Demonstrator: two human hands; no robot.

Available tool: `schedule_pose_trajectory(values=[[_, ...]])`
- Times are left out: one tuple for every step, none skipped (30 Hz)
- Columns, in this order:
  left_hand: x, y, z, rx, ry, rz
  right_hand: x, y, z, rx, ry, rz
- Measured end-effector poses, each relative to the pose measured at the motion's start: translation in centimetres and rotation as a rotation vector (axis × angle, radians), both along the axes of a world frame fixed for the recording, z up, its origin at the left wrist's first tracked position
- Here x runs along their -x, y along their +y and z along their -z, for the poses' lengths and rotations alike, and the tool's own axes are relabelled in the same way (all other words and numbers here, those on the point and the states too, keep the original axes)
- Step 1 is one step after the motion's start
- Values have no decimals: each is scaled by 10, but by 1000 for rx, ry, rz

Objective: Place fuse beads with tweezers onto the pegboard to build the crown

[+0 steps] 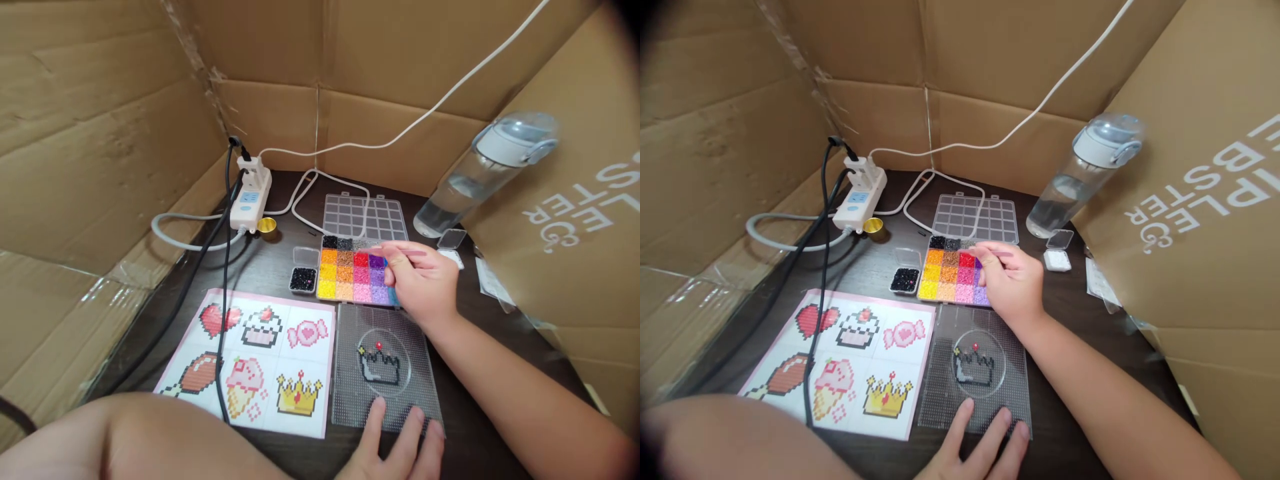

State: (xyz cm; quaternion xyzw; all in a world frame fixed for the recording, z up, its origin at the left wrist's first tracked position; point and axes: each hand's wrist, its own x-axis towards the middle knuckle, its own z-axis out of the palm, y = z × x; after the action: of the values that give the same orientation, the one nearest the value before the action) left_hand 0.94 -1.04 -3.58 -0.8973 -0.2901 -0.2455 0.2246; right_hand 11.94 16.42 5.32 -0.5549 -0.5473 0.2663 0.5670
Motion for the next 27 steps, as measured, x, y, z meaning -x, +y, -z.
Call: schedule_pose_trajectory(values=[[4,1,-4,34,12,8,-1,-4,-4,-18,-3,10],[6,2,-7,75,3,27,-3,-10,-9,-40,-6,26],[8,3,-10,123,-9,58,-4,-17,-13,-60,-13,41],[9,3,-13,168,-20,101,-7,-24,-17,-78,-18,62],[9,3,-16,207,-31,151,-9,-33,-19,-95,-20,87],[10,3,-19,245,-32,189,-12,-44,-20,-110,-17,111],[10,2,-22,278,-26,217,-15,-55,-20,-116,-7,127],[11,2,-25,310,-14,233,-18,-67,-18,-110,11,135],[11,2,-27,339,-1,241,-21,-80,-14,-102,38,139],[12,2,-29,368,14,250,-24,-93,-10,-65,65,126],[13,2,-31,398,30,258,-27,-106,-4,-26,82,125],[13,2,-32,425,45,266,-29,-119,2,20,98,131],[14,1,-33,448,56,273,-30,-131,8,62,107,130],[14,0,-33,468,65,279,-31,-141,14,99,123,132],[14,0,-34,485,74,282,-30,-150,20,123,143,134],[14,-1,-35,498,83,282,-29,-157,25,143,160,136],[14,-1,-36,514,95,283,-28,-162,28,158,171,140],[14,-1,-37,535,113,289,-26,-166,31,168,172,148],[14,-1,-39,558,133,297,-25,-169,33,180,162,157],[15,-1,-41,582,155,305,-23,-171,34,189,144,171],[15,0,-42,603,176,315,-22,-172,34,194,126,186],[15,0,-44,620,192,321,-21,-172,34,199,107,202],[16,0,-45,633,203,323,-21,-172,33,211,89,217],[16,0,-46,642,207,321,-20,-173,33,225,71,229],[16,0,-46,651,208,322,-19,-173,32,236,57,239],[16,-1,-45,662,207,323,-19,-173,31,242,48,245],[16,-1,-45,672,204,327,-18,-173,30,244,40,251]])
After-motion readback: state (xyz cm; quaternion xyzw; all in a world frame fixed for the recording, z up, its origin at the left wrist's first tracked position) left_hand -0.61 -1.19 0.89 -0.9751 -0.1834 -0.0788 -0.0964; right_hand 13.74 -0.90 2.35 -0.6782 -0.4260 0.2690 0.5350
